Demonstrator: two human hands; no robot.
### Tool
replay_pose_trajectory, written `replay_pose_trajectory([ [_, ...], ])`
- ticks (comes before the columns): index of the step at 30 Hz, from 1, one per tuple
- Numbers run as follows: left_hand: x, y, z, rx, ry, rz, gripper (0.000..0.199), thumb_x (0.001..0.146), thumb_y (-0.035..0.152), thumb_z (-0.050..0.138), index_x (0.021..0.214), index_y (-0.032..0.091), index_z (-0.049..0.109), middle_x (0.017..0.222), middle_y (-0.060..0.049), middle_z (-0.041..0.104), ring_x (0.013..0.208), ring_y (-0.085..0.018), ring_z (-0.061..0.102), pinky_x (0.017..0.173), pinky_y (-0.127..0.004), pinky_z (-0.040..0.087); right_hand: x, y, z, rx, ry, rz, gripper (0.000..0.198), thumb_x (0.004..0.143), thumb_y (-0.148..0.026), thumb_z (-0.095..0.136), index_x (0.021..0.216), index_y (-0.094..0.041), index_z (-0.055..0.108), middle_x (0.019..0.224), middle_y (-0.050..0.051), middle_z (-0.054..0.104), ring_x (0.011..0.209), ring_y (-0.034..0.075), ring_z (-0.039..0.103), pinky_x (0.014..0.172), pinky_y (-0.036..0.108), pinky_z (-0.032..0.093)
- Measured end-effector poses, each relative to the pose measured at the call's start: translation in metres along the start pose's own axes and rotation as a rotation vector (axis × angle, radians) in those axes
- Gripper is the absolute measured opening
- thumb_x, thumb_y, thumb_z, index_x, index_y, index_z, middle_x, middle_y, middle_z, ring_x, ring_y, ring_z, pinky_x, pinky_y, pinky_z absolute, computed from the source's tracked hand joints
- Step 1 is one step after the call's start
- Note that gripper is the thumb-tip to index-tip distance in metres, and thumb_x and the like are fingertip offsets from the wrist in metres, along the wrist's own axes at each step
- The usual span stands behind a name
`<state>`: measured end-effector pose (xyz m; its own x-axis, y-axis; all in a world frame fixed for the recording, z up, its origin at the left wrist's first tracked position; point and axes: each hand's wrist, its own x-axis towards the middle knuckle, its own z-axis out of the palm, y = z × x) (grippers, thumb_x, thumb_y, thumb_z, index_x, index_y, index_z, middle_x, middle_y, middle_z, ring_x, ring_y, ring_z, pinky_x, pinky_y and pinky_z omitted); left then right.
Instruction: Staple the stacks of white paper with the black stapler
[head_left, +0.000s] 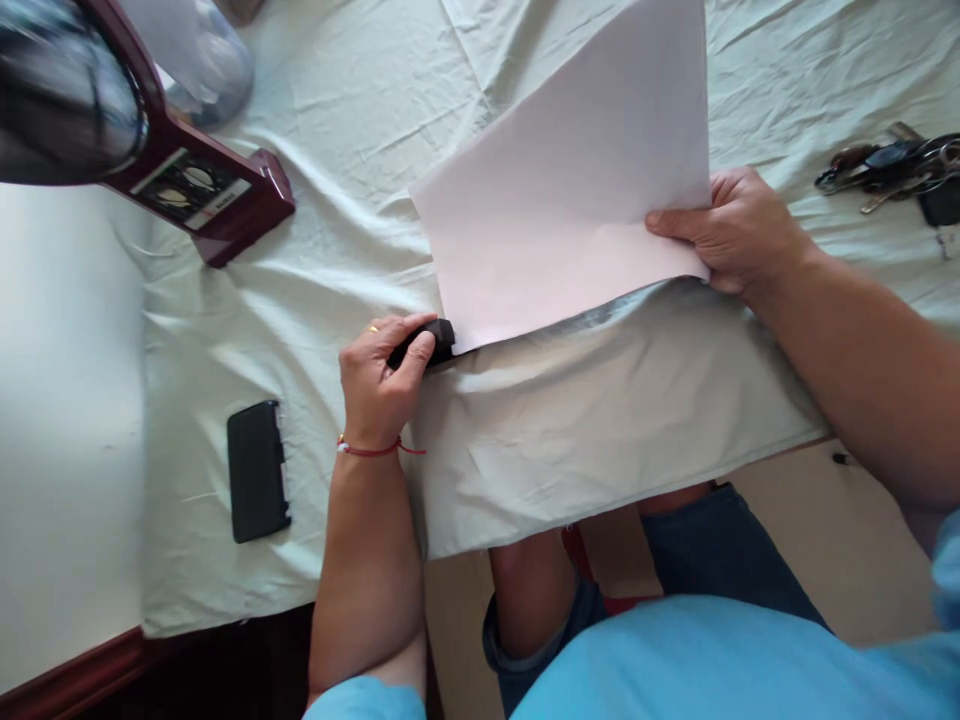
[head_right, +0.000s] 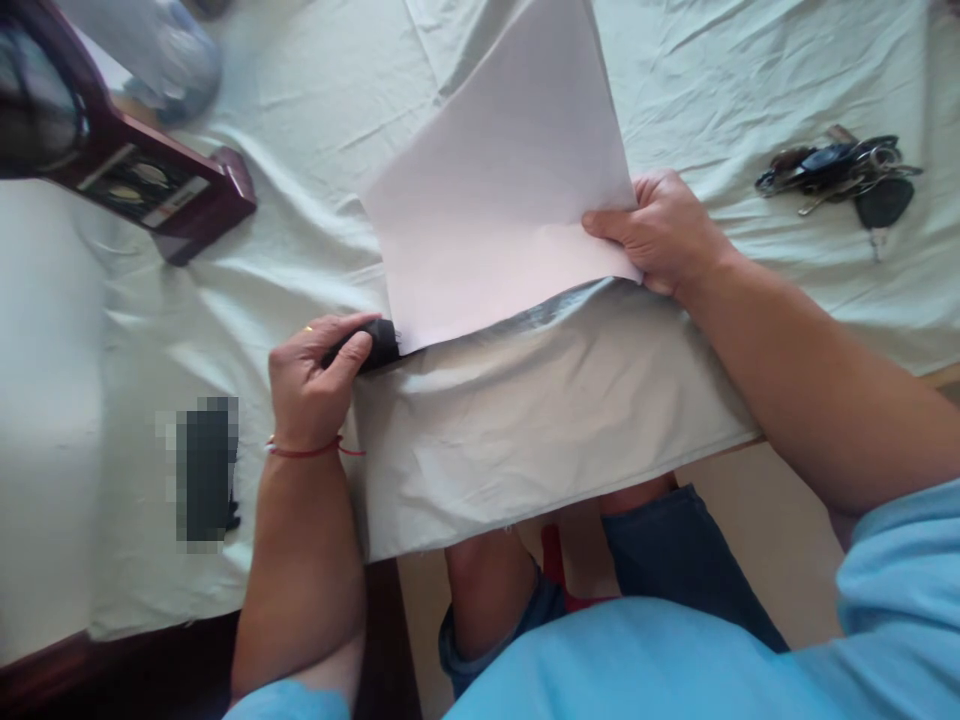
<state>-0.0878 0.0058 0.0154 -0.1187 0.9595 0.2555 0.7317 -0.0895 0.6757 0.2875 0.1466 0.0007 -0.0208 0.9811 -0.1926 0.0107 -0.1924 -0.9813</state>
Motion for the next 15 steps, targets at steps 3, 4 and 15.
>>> replay_pose_trajectory([
  [3,0.0,-0.003,0.001,0.014,-0.02,0.025,0.026,0.1,0.041,0.074,0.111,0.03,0.094,0.108,-0.007,0.088,0.108,-0.034,0.079,0.104,-0.048,0.062,0.003,0.003,-0.002,-0.018,-0.007,0.002,0.01,0.089,-0.002,0.085,0.09,-0.009,0.079,0.09,0.002,0.079,0.087,0.014,0.077,0.083,0.03,0.069],
  [4,0.001,-0.005,0.001,0.027,-0.03,0.037,0.025,0.1,0.041,0.074,0.111,0.03,0.094,0.11,-0.008,0.088,0.111,-0.034,0.079,0.107,-0.05,0.062,0.003,0.003,-0.002,-0.023,-0.01,0.004,0.01,0.09,-0.002,0.085,0.09,-0.009,0.078,0.091,0.003,0.079,0.09,0.015,0.078,0.086,0.032,0.069],
  [15,0.0,-0.011,0.01,0.154,-0.05,0.086,0.039,0.103,0.053,0.07,0.118,0.026,0.094,0.12,-0.013,0.083,0.121,-0.034,0.074,0.116,-0.05,0.059,0.002,0.012,-0.002,0.03,-0.005,-0.123,0.01,0.089,-0.012,0.09,0.084,-0.013,0.08,0.084,0.001,0.075,0.074,0.008,0.063,0.085,0.031,0.068],
])
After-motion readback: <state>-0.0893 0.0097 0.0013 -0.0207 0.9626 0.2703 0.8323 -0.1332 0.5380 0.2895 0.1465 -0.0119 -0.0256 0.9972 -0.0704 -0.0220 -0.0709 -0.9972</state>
